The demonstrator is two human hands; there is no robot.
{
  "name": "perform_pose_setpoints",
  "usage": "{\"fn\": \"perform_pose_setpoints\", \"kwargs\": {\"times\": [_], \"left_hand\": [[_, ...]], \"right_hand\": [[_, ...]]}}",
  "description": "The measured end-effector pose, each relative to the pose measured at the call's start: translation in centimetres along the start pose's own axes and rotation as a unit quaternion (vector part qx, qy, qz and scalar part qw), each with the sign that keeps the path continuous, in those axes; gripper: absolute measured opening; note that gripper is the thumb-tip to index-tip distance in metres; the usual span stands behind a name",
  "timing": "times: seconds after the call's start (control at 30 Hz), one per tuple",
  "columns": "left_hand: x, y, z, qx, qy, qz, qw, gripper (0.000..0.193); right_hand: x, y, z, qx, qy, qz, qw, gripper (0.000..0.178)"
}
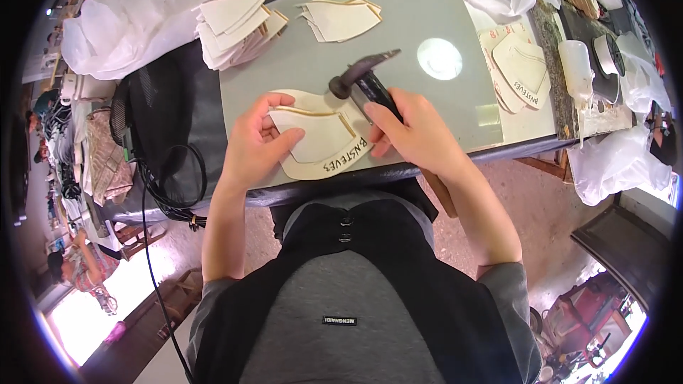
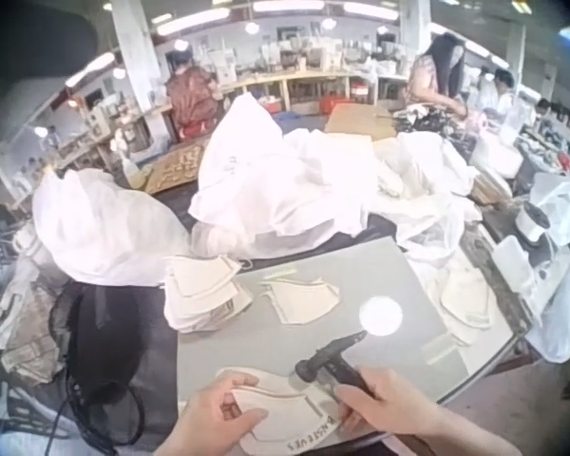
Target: Hammering the seams of shoe upper components on a workbench to flatten and bond them.
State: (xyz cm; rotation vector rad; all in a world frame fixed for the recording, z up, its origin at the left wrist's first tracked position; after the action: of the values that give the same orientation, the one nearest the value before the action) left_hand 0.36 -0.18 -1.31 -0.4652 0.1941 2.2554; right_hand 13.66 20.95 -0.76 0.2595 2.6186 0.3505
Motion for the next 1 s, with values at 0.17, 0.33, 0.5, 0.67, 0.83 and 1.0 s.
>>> {"fn": "perform_pose_setpoints", "kwargs": {"times": [0.17,0.33,0.5,0.67,0.83,1.0], "left_hand": [[0.1,0.0,-0.7,0.015,-0.029,0.01,0.999,0.039],[0.0,-0.4,-1.0,0.004,-0.029,0.024,0.999,0.038],[-0.1,-0.5,-1.0,0.032,-0.02,0.025,0.999,0.038],[-0.1,-0.7,-1.2,0.105,-0.105,0.057,0.987,0.038],[-1.1,-1.5,0.4,0.174,-0.06,0.069,0.981,0.045],[-1.4,-0.9,0.0,0.104,-0.029,0.107,0.988,0.054]], "right_hand": [[0.2,-0.4,-0.1,-0.004,-0.009,-0.007,1.0,0.028],[-0.2,-0.7,-0.3,-0.002,-0.014,0.011,1.0,0.028],[-0.1,-0.8,-0.5,-0.011,-0.018,0.007,1.0,0.035],[0.3,-2.1,-1.7,0.132,0.011,-0.045,0.99,0.028],[0.8,-3.6,-1.6,0.033,0.045,-0.034,0.998,0.027],[0.7,-3.8,-1.8,0.027,0.047,-0.026,0.998,0.027]]}}
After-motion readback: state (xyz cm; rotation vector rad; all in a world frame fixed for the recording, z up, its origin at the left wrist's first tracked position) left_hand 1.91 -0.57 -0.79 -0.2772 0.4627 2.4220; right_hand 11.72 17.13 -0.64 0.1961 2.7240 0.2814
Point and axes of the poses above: each hand's wrist, its own x-axis towards the middle knuckle, its own y-axis out of the back of the hand, z = x × y, the point moved 3 cm from there along x, towards the middle knuckle, and after that the axes turned 10 degrees about -x, right-handed, at the moved point
